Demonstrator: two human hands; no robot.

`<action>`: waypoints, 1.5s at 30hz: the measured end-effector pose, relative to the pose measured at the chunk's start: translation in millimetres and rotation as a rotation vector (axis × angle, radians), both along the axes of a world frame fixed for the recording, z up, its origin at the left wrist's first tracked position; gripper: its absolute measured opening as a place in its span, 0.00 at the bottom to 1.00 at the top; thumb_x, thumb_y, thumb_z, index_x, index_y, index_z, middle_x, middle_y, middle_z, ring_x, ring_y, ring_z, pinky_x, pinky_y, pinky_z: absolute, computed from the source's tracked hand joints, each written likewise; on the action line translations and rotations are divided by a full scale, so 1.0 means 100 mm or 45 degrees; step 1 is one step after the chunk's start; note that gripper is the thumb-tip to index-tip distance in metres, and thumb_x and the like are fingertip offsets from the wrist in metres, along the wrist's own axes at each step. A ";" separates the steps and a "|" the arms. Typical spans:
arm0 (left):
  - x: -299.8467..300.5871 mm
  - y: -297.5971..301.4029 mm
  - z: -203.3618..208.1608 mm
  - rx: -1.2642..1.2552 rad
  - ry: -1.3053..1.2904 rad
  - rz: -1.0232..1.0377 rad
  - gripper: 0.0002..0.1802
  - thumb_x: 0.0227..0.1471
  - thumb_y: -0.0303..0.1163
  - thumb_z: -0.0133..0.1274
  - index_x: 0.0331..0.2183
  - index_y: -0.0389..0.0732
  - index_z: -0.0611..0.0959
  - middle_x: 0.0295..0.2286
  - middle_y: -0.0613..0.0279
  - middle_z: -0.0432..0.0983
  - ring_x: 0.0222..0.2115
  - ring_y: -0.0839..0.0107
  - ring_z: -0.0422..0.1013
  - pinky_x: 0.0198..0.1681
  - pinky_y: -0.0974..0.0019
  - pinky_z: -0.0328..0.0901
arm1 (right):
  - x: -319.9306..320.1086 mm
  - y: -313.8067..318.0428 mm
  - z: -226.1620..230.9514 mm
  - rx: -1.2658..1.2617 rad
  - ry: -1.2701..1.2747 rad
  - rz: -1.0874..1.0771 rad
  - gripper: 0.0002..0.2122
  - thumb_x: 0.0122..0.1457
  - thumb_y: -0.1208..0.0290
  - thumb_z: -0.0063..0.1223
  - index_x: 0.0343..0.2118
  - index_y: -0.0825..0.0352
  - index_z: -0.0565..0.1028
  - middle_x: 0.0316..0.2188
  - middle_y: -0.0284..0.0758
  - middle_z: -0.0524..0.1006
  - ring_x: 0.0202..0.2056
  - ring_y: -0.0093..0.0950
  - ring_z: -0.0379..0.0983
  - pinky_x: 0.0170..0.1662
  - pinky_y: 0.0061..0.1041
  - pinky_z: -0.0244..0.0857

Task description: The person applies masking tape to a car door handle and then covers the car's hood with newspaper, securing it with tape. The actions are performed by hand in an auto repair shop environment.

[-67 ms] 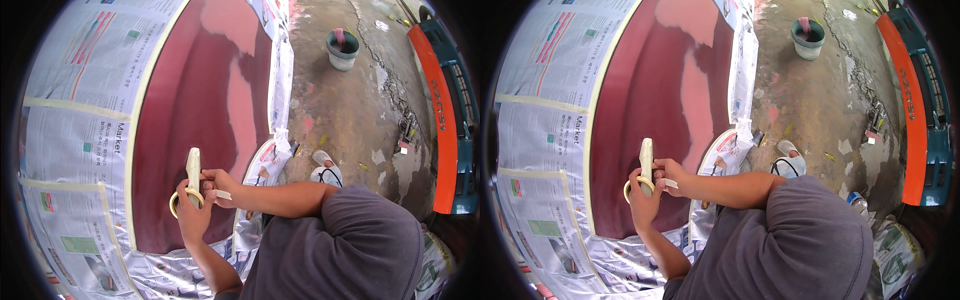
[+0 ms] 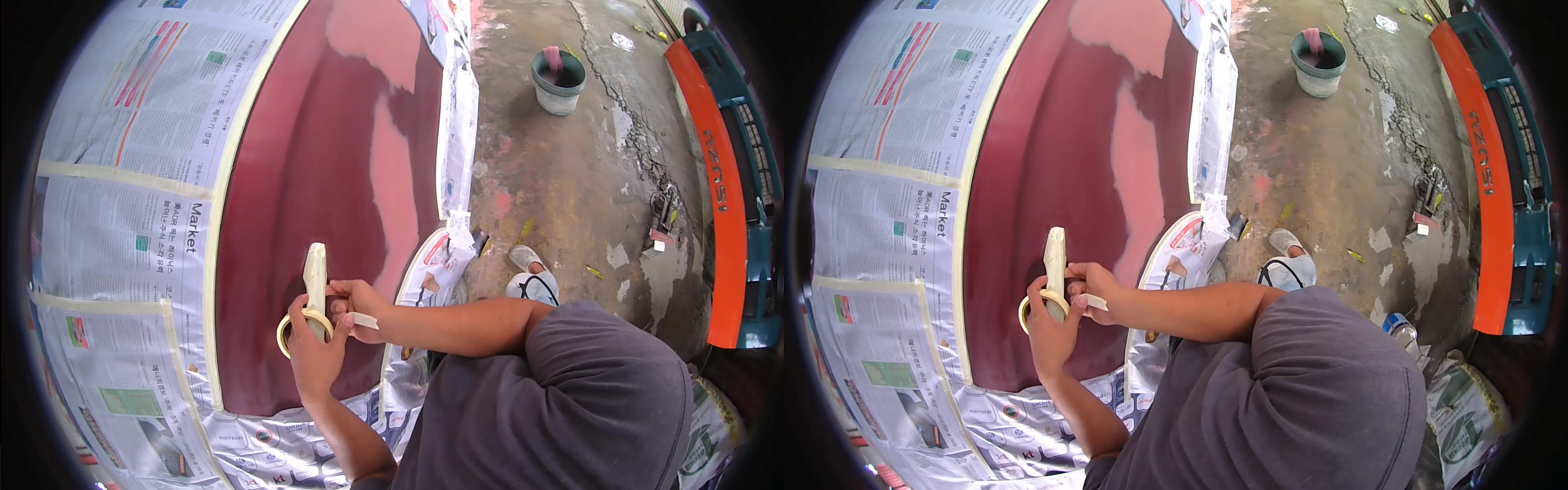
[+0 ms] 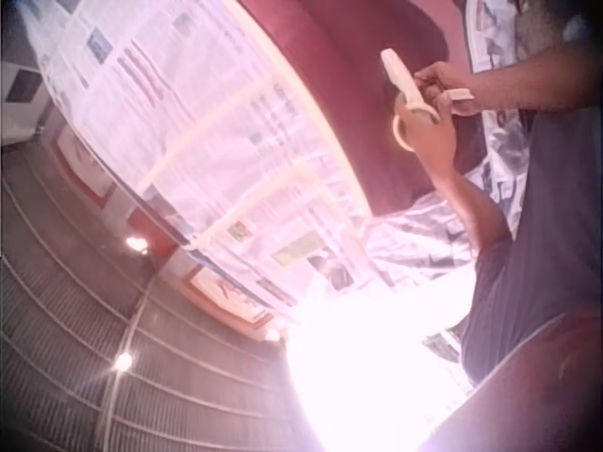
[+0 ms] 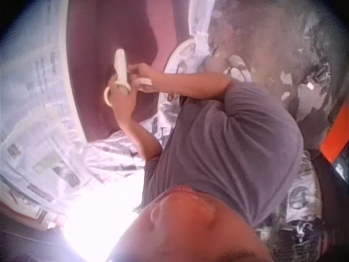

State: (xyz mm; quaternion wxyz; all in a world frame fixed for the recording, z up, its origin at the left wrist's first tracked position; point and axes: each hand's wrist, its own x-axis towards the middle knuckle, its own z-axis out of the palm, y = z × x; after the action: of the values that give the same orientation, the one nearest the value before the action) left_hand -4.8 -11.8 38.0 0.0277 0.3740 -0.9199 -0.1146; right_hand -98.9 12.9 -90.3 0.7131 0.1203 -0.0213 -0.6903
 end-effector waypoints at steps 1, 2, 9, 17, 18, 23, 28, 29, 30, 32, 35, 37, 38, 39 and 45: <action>0.00 0.00 0.00 0.015 0.022 -0.035 0.43 0.51 0.54 0.68 0.58 0.41 0.68 0.44 0.38 0.78 0.46 0.39 0.75 0.48 0.45 0.68 | 0.01 0.00 -0.01 0.006 -0.020 0.031 0.15 0.74 0.62 0.34 0.42 0.60 0.75 0.15 0.20 0.65 0.16 0.16 0.62 0.24 0.20 0.62; 0.00 0.00 0.00 0.014 -0.019 0.003 0.44 0.51 0.54 0.68 0.58 0.41 0.68 0.44 0.38 0.78 0.47 0.39 0.75 0.48 0.45 0.68 | 0.00 -0.01 -0.01 -0.038 -0.046 0.071 0.14 0.74 0.62 0.34 0.42 0.58 0.75 0.14 0.20 0.64 0.16 0.16 0.62 0.25 0.21 0.63; -0.02 -0.13 -0.08 -0.028 0.025 -0.077 0.44 0.51 0.53 0.69 0.60 0.42 0.67 0.41 0.47 0.77 0.36 0.57 0.78 0.38 0.57 0.73 | -0.14 -0.04 -0.08 -0.263 -0.094 0.073 0.17 0.76 0.54 0.34 0.48 0.56 0.75 0.15 0.21 0.63 0.16 0.17 0.62 0.23 0.17 0.63; -0.01 -0.16 -0.12 -0.100 0.103 -0.173 0.43 0.55 0.49 0.68 0.63 0.40 0.68 0.41 0.49 0.77 0.35 0.63 0.77 0.40 0.61 0.72 | -0.38 -0.01 -0.09 -0.219 0.103 0.170 0.19 0.75 0.53 0.35 0.47 0.61 0.76 0.18 0.22 0.67 0.18 0.18 0.65 0.24 0.20 0.64; -0.03 -0.16 -0.12 -0.006 0.128 -0.096 0.43 0.55 0.49 0.67 0.63 0.40 0.68 0.41 0.49 0.77 0.34 0.63 0.77 0.39 0.62 0.72 | -0.42 0.00 -0.07 -0.187 0.125 0.167 0.20 0.75 0.53 0.35 0.47 0.62 0.76 0.18 0.22 0.68 0.18 0.18 0.65 0.24 0.20 0.64; -0.11 -0.11 -0.08 0.199 0.179 0.095 0.40 0.57 0.47 0.66 0.63 0.41 0.69 0.40 0.52 0.79 0.35 0.64 0.76 0.39 0.61 0.71 | -0.55 0.08 -0.02 0.032 0.256 0.157 0.21 0.74 0.52 0.39 0.45 0.64 0.79 0.17 0.23 0.68 0.19 0.19 0.63 0.26 0.23 0.59; -0.19 -0.18 -0.09 0.080 0.271 0.063 0.41 0.55 0.50 0.67 0.62 0.43 0.70 0.39 0.51 0.80 0.39 0.61 0.77 0.39 0.61 0.71 | -0.58 0.14 -0.03 0.143 0.404 0.297 0.21 0.74 0.49 0.39 0.45 0.62 0.79 0.23 0.23 0.74 0.20 0.20 0.65 0.25 0.22 0.57; -0.20 -0.20 -0.10 0.158 0.294 0.075 0.40 0.57 0.49 0.66 0.62 0.42 0.71 0.39 0.52 0.81 0.38 0.65 0.77 0.41 0.64 0.71 | -0.60 0.14 -0.04 0.073 0.342 0.289 0.22 0.74 0.49 0.38 0.46 0.63 0.79 0.24 0.24 0.75 0.20 0.20 0.65 0.24 0.22 0.57; -0.22 -0.23 -0.11 0.222 0.295 0.138 0.39 0.57 0.48 0.66 0.63 0.41 0.71 0.39 0.53 0.81 0.39 0.67 0.77 0.42 0.64 0.70 | -0.60 0.13 -0.04 0.009 0.279 0.259 0.23 0.74 0.49 0.38 0.47 0.65 0.78 0.25 0.25 0.77 0.20 0.20 0.65 0.24 0.22 0.58; -0.25 -0.26 -0.12 0.393 0.418 0.181 0.38 0.59 0.47 0.65 0.63 0.40 0.71 0.39 0.54 0.81 0.39 0.69 0.76 0.43 0.66 0.70 | -0.60 0.13 -0.04 -0.144 0.100 0.299 0.24 0.73 0.46 0.37 0.49 0.63 0.77 0.25 0.24 0.76 0.20 0.20 0.65 0.24 0.21 0.58; -0.30 -0.24 -0.13 0.437 0.481 0.211 0.37 0.59 0.46 0.65 0.63 0.40 0.71 0.40 0.56 0.80 0.40 0.72 0.75 0.43 0.67 0.70 | -0.58 0.13 -0.06 -0.399 -0.122 0.324 0.24 0.73 0.45 0.36 0.52 0.60 0.75 0.24 0.24 0.74 0.21 0.19 0.66 0.24 0.21 0.60; -0.33 -0.18 -0.13 0.414 0.509 0.221 0.37 0.58 0.46 0.66 0.62 0.40 0.72 0.41 0.55 0.80 0.42 0.71 0.76 0.44 0.66 0.69 | -0.58 0.12 -0.09 -0.498 -0.202 0.352 0.25 0.73 0.42 0.35 0.53 0.59 0.73 0.23 0.23 0.73 0.21 0.20 0.69 0.26 0.21 0.63; -0.35 -0.14 -0.13 0.363 0.484 0.219 0.37 0.58 0.46 0.67 0.62 0.40 0.73 0.41 0.55 0.81 0.43 0.70 0.76 0.45 0.66 0.70 | -0.58 0.12 -0.11 -0.480 -0.149 0.377 0.25 0.73 0.42 0.35 0.55 0.59 0.72 0.23 0.24 0.73 0.21 0.20 0.69 0.26 0.21 0.64; -0.36 -0.09 -0.11 0.318 0.478 0.222 0.37 0.57 0.45 0.67 0.61 0.40 0.73 0.42 0.55 0.81 0.44 0.69 0.76 0.46 0.65 0.70 | -0.60 0.12 -0.14 -0.550 -0.118 0.385 0.26 0.73 0.41 0.35 0.57 0.59 0.71 0.23 0.24 0.74 0.21 0.20 0.69 0.26 0.22 0.65; -0.18 0.34 0.03 -0.128 0.651 0.221 0.34 0.53 0.36 0.69 0.57 0.32 0.76 0.49 0.47 0.80 0.49 0.56 0.77 0.54 0.56 0.69 | -0.81 0.20 -0.26 -0.496 0.048 0.507 0.32 0.73 0.40 0.34 0.72 0.57 0.58 0.24 0.36 0.76 0.23 0.28 0.74 0.25 0.28 0.66</action>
State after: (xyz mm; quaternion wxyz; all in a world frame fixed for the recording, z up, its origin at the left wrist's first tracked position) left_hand -22.4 22.0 41.2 0.2872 0.4087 -0.8521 -0.1566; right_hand -179.7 33.4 -115.8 0.8446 -0.0301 -0.1166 -0.5216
